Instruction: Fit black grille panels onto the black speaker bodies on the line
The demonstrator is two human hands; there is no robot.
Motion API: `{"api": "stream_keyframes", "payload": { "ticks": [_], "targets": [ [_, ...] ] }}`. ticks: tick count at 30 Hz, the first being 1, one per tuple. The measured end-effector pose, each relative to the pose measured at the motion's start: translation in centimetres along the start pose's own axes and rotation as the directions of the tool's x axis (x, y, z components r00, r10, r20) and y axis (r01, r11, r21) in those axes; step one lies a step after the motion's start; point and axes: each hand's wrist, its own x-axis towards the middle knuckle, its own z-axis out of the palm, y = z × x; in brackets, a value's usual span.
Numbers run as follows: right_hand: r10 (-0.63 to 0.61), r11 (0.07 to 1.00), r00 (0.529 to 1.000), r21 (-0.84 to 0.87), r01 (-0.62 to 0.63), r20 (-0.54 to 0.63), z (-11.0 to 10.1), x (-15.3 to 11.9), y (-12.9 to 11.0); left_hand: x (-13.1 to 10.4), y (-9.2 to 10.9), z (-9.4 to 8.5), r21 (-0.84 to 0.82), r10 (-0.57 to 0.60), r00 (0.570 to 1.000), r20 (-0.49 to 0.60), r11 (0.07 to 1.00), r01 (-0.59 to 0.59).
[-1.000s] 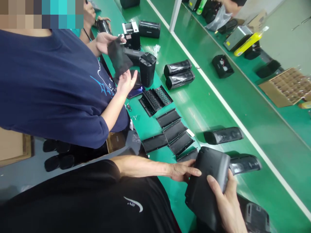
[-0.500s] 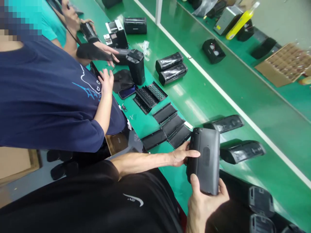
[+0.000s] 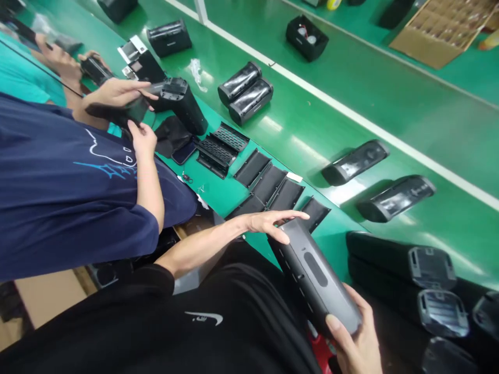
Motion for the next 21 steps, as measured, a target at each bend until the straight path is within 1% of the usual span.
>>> {"api": "stream_keyframes", "payload": {
  "ticks": [1,3,6,7,9,11,13,15,16,17,18,19,20,21],
  "targets": [
    [0.019,1.000,1.000,0.022,-0.019,-0.007,0.2,0.1,0.3,-0.1,-0.2,0.4,0.019,-0.011,1.000,-0.017,1.000,0.012],
    [0.069,0.993,0.998,0.097,-0.068,0.001,0.5,0.5,0.6,-0.1,-0.9,1.4,0.050,-0.027,0.995,-0.100,0.998,0.032],
    [0.174,0.962,0.983,0.202,-0.183,0.063,0.8,1.0,0.6,0.3,-2.1,2.4,0.077,-0.042,0.973,-0.225,0.995,0.061],
    [0.188,0.957,0.980,0.214,-0.198,0.067,0.8,1.1,0.6,0.5,-2.5,2.6,0.073,-0.045,0.964,-0.264,0.995,0.066],
    [0.167,0.965,0.985,0.201,-0.170,0.033,0.8,1.3,0.5,1.0,-3.0,2.6,0.052,-0.058,0.946,-0.318,0.996,0.078],
    [0.124,0.974,0.992,0.197,-0.116,-0.027,0.7,1.7,0.8,1.6,-3.1,2.3,0.033,-0.084,0.938,-0.337,0.994,0.101],
    [0.145,0.957,0.987,0.262,-0.121,-0.071,0.7,2.3,1.1,2.2,-3.0,1.8,0.049,-0.127,0.933,-0.337,0.987,0.152],
    [0.252,0.894,0.966,0.397,-0.209,-0.057,1.1,2.9,1.4,2.8,-2.8,1.8,0.053,-0.184,0.929,-0.322,0.976,0.212],
    [0.329,0.837,0.944,0.473,-0.277,-0.029,1.4,3.1,1.3,3.0,-2.8,2.0,0.023,-0.198,0.929,-0.313,0.976,0.215],
    [0.402,0.766,0.916,0.543,-0.344,0.014,1.9,3.2,1.2,3.2,-2.8,2.5,-0.027,-0.186,0.936,-0.300,0.982,0.186],
    [0.448,0.689,0.891,0.606,-0.397,0.074,2.5,3.1,1.0,3.4,-2.9,3.2,-0.088,-0.139,0.948,-0.287,0.989,0.118],
    [0.456,0.622,0.879,0.657,-0.425,0.138,3.3,3.0,0.8,3.6,-3.0,4.0,-0.150,-0.058,0.959,-0.278,0.989,0.016],
    [0.429,0.576,0.882,0.693,-0.435,0.197,4.0,2.7,0.6,3.8,-3.0,4.8,-0.194,0.045,0.962,-0.270,0.976,-0.100],
    [0.376,0.561,0.892,0.705,-0.435,0.251,4.7,2.5,0.4,4.0,-2.9,5.4,-0.212,0.147,0.953,-0.263,0.955,-0.206]
  ]
}}
